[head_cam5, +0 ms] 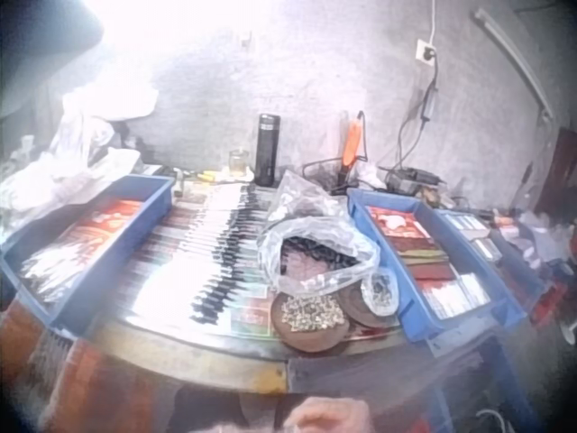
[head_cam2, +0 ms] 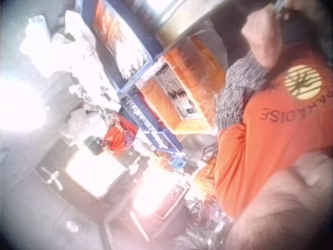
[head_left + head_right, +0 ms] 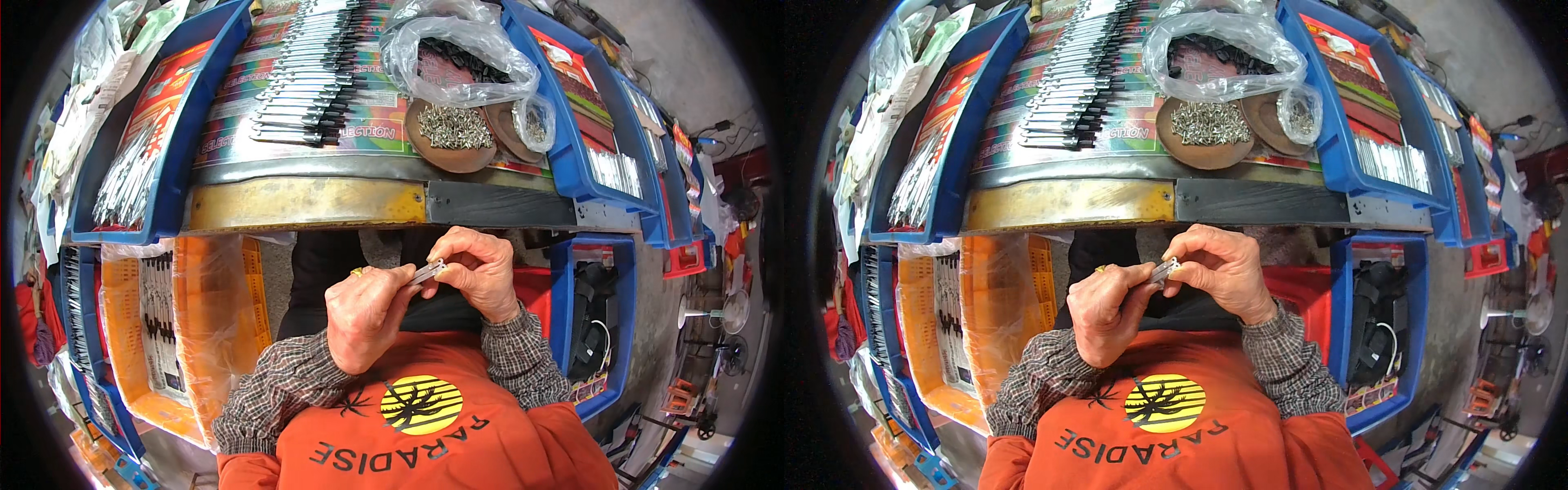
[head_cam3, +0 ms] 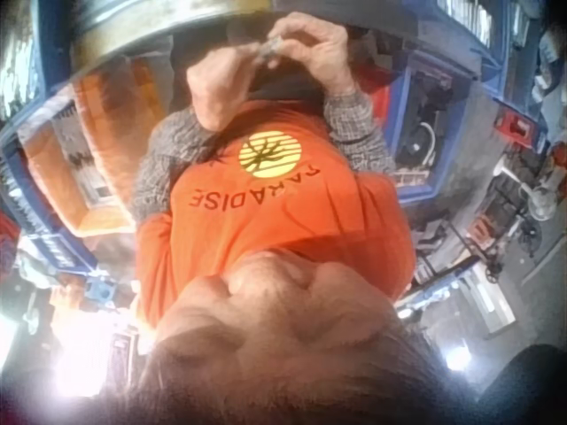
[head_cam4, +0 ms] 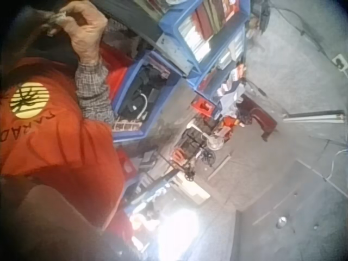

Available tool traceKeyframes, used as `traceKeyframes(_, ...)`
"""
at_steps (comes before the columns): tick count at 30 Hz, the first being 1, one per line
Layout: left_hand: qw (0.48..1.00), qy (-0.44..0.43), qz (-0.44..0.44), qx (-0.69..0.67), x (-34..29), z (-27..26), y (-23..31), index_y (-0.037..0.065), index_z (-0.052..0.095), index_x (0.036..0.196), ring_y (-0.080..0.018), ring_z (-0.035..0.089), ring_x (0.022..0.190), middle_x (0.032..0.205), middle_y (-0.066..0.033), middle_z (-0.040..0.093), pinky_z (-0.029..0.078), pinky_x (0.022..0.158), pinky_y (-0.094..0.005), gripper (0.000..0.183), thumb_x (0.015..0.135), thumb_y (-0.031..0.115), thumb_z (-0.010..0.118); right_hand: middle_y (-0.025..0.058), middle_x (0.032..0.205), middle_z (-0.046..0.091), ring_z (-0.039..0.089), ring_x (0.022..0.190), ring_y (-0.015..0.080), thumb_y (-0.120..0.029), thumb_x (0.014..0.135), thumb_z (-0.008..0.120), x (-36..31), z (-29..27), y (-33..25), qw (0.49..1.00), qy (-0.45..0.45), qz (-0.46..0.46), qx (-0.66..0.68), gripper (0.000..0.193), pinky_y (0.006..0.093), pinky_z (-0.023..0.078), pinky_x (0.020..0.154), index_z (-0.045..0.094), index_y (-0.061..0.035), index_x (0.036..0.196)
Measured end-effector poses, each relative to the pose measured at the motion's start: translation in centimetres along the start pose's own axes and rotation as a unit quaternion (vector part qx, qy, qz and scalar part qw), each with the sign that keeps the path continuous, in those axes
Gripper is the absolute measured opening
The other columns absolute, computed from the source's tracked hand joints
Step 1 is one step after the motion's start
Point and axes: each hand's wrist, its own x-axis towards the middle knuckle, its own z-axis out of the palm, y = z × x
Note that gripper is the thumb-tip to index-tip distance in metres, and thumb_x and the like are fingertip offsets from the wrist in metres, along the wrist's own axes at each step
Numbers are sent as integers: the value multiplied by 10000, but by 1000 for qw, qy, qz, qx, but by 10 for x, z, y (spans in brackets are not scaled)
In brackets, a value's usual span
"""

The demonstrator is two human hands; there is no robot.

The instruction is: The person assembles components by aligning metal strips, attaching black plastic end caps to them by hand, and placing the assembled parts onto the table and into trays.

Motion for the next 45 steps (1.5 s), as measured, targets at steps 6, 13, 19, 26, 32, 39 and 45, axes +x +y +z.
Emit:
traceKeyframes(6, 999, -33, -34, -5, 14, -6, 12, 49, 627, 982, -196, 624, 657, 747, -46, 630, 496, 558, -309, 304, 711, 56, 764, 97, 883, 602, 644, 775, 169, -7, 832, 686, 1, -6, -1, 997, -13, -53, -54, 176, 272, 555, 682, 629, 63, 984)
traceKeyframes(13, 992, -24, -61, -111, 18, 0, 2, 43, 631, 937, -211, 643, 666, 772, -71, 638, 517, 549, -293, 228, 737, 27, 738, 98, 919, 586, 649, 771, 183, -6, 838, 678, 4, 0, -4, 998, -28, -46, -41, 176, 276, 564, 679, 618, 60, 990)
traceKeyframes(19, 994, -11, -48, -97, 26, -6, 5, 27, 632, 910, -194, 634, 627, 748, -77, 637, 492, 558, -279, 173, 760, -26, 700, 95, 921, 586, 654, 766, 187, -4, 856, 658, 10, 1, -8, 998, -32, -36, -49, 159, 275, 570, 673, 608, 48, 998)
traceKeyframes(26, 998, 0, -30, -47, 32, -12, -5, 28, 646, 882, -205, 590, 603, 731, -90, 617, 452, 544, -289, 176, 731, -39, 705, 79, 830, 620, 623, 741, 133, -16, 806, 683, 45, -8, -63, 946, -102, -22, -308, 150, 252, 502, 643, 655, 42, 941)
traceKeyframes(32, 998, 8, -31, -47, 30, -19, -15, 23, 645, 864, -228, 590, 603, 724, -100, 612, 453, 544, -297, 172, 718, -48, 704, 143, 810, 644, 634, 787, 285, -126, 797, 644, 128, -45, -87, 801, 54, -144, -578, 132, 373, 485, 697, 680, -7, 842)
traceKeyframes(39, 999, 11, -30, -38, 30, -25, -24, 19, 642, 870, -247, 589, 602, 730, -105, 616, 457, 545, -307, 192, 705, -60, 702, 163, 847, 650, 619, 845, 339, -147, 762, 638, 210, -100, -60, 645, 65, -101, -755, 171, 436, 470, 741, 696, -25, 867)
traceKeyframes(45, 999, 20, -38, -33, 28, -32, -31, 19, 641, 881, -247, 578, 589, 714, -104, 608, 447, 536, -309, 206, 702, -65, 699, 171, 882, 648, 619, 864, 356, -168, 741, 679, 241, -113, -38, 594, 62, -46, -801, 168, 454, 474, 743, 687, -28, 834)
